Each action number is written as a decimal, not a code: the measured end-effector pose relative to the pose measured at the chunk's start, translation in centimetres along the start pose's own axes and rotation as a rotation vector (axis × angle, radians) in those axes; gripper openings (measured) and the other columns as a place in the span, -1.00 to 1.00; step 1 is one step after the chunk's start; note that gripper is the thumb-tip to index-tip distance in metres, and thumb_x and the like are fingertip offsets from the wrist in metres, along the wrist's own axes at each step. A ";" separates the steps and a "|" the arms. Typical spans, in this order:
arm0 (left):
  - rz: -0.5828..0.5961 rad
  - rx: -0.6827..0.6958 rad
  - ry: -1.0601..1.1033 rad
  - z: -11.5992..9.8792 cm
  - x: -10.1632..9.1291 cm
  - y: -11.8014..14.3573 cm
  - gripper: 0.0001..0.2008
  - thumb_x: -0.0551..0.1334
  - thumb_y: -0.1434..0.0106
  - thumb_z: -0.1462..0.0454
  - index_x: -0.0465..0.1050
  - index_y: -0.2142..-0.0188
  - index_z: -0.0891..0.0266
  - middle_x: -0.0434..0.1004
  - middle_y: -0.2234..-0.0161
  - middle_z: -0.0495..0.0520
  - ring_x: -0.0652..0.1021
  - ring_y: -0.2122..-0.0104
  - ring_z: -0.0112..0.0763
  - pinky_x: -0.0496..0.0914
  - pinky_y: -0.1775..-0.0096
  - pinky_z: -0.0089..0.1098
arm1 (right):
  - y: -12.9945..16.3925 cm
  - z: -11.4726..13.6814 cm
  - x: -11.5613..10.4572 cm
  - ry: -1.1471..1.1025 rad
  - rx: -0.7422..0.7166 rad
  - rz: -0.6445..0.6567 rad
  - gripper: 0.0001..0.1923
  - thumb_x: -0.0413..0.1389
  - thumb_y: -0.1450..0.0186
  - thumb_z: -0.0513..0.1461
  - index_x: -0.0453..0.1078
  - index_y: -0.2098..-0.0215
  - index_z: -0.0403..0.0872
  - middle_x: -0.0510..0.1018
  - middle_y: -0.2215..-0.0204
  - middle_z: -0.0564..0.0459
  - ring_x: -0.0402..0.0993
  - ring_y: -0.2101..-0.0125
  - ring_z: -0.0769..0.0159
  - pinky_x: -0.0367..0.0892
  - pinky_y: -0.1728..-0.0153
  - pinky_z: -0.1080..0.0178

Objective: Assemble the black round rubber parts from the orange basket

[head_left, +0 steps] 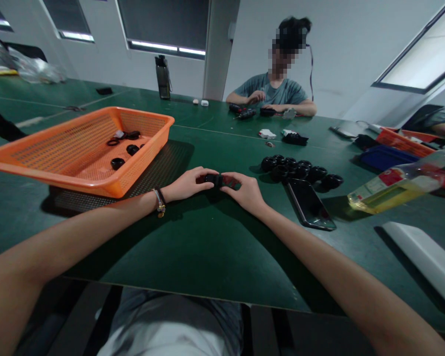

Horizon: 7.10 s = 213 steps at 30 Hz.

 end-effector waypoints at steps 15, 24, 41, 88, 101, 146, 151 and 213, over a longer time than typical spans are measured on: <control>-0.007 0.006 -0.011 -0.1 0.0 0.1 -0.63 0.15 -0.15 0.18 0.34 0.04 0.21 0.40 0.16 0.08 0.43 0.18 -0.33 0.31 0.11 -0.31 | 0.0 0.0 0.1 -0.018 0.024 0.004 -0.76 0.20 -0.06 -0.30 0.48 0.26 -0.07 0.60 0.37 0.05 0.51 0.38 0.30 0.42 0.28 0.20; -0.013 0.006 -0.010 -0.1 -0.1 0.1 -0.64 0.15 -0.16 0.19 0.34 0.04 0.22 0.40 0.18 0.08 0.43 0.19 -0.34 0.31 0.12 -0.33 | 0.0 -0.1 0.1 -0.034 0.022 0.019 -0.76 0.19 -0.08 -0.28 0.47 0.25 -0.07 0.60 0.37 0.05 0.51 0.38 0.31 0.42 0.27 0.21; -0.012 0.003 0.027 0.1 0.0 0.0 -0.63 0.16 -0.15 0.19 0.34 0.04 0.22 0.39 0.17 0.09 0.43 0.17 -0.33 0.32 0.11 -0.31 | -0.1 -0.2 0.1 -0.016 0.017 0.010 -0.78 0.18 -0.09 -0.29 0.49 0.25 -0.05 0.61 0.40 0.06 0.52 0.40 0.30 0.43 0.31 0.22; -0.015 0.020 -0.012 0.2 0.0 0.0 -0.64 0.15 -0.16 0.19 0.34 0.04 0.24 0.41 0.16 0.09 0.43 0.16 -0.33 0.31 0.08 -0.29 | -0.1 0.1 0.2 -0.004 0.038 0.013 -0.77 0.18 -0.08 -0.30 0.49 0.25 -0.08 0.61 0.40 0.05 0.51 0.42 0.33 0.40 0.36 0.27; -0.001 0.008 -0.009 0.2 0.0 0.0 -0.61 0.16 -0.16 0.19 0.33 0.03 0.26 0.40 0.15 0.11 0.43 0.16 -0.31 0.31 0.09 -0.29 | -0.1 0.1 -0.1 0.027 -0.014 -0.003 -0.75 0.21 -0.05 -0.30 0.48 0.25 -0.07 0.59 0.39 0.06 0.50 0.39 0.32 0.40 0.31 0.24; -0.011 0.011 0.001 0.1 0.0 0.1 -0.63 0.15 -0.16 0.19 0.34 0.03 0.22 0.41 0.14 0.09 0.43 0.18 -0.33 0.32 0.12 -0.32 | -0.2 0.2 0.1 0.003 0.047 0.040 -0.78 0.17 -0.11 -0.28 0.50 0.25 -0.06 0.61 0.40 0.04 0.52 0.41 0.30 0.43 0.35 0.25; -0.011 0.008 -0.014 0.1 0.0 0.0 -0.64 0.16 -0.16 0.19 0.34 0.04 0.20 0.41 0.16 0.08 0.43 0.19 -0.34 0.32 0.13 -0.32 | -0.1 0.3 0.1 0.016 0.044 0.049 -0.77 0.18 -0.10 -0.29 0.49 0.24 -0.07 0.61 0.41 0.05 0.52 0.42 0.31 0.42 0.35 0.24; -0.011 0.004 -0.039 0.2 0.0 0.0 -0.63 0.16 -0.15 0.19 0.34 0.04 0.24 0.40 0.15 0.10 0.43 0.15 -0.32 0.30 0.07 -0.29 | -0.2 0.2 0.3 0.051 0.058 0.071 -0.76 0.16 -0.12 -0.29 0.47 0.21 -0.11 0.60 0.41 0.03 0.48 0.45 0.32 0.36 0.39 0.27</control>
Point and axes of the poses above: each hand's wrist, its own y-axis away from the middle knuckle, its own x-axis out of the palm, z = x × y, the point moved 4 cm from there along -y, towards the middle knuckle
